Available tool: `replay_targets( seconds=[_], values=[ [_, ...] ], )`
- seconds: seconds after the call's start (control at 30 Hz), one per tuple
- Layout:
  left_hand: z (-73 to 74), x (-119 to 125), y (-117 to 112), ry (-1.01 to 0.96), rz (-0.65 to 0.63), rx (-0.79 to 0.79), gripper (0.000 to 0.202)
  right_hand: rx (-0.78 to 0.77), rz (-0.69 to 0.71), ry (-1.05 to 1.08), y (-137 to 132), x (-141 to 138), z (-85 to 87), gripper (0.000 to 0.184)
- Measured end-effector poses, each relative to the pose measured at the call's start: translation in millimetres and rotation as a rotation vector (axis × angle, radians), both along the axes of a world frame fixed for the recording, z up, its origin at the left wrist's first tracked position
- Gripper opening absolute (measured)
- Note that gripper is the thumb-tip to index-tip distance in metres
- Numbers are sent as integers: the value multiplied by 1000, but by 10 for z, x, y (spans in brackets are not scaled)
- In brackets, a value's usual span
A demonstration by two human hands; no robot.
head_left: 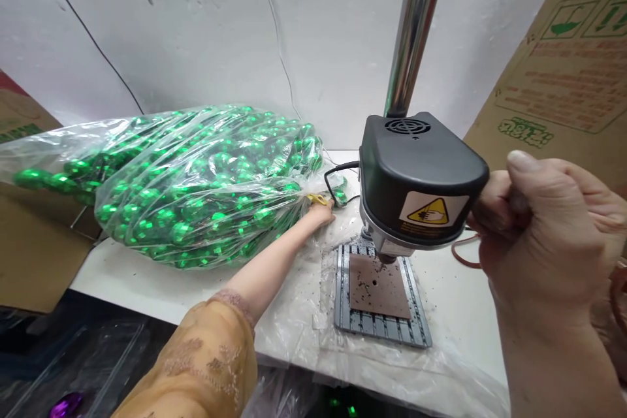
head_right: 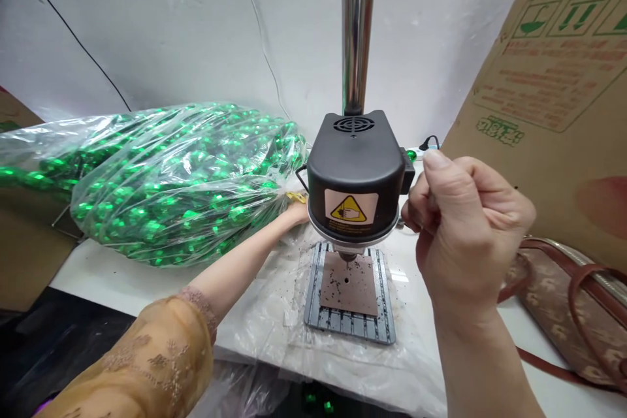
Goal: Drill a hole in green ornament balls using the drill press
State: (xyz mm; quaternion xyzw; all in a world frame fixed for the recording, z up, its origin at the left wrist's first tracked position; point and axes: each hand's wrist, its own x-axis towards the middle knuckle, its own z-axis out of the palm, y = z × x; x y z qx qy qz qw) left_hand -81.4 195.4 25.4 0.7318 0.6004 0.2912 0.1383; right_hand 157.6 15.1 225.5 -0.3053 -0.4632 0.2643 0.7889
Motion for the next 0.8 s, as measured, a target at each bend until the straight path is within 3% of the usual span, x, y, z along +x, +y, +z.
replay_targets(
  seconds=[0.1,0.23,0.4,0.57,0.67,0.8],
  values=[
    [-96,-31,-255,113,39,-156,34,-1,23,10,3,9,-4,41],
    [-70,-103,-533,165,35,-190,43,-11,41,28,0,8,-1,43],
    [73,-178,-773,104,-31,-111,50,-20,47,51,-3,-6,13,43],
    [92,-186,-1110,-128,-202,138,52,-17,40,53,10,-14,7,41],
    [-24,-158,-1398,62,-240,210,47,1,41,61,18,-14,-1,41],
    [-204,-130,-1697,286,-80,172,47,11,49,61,30,0,-9,39]
  ],
)
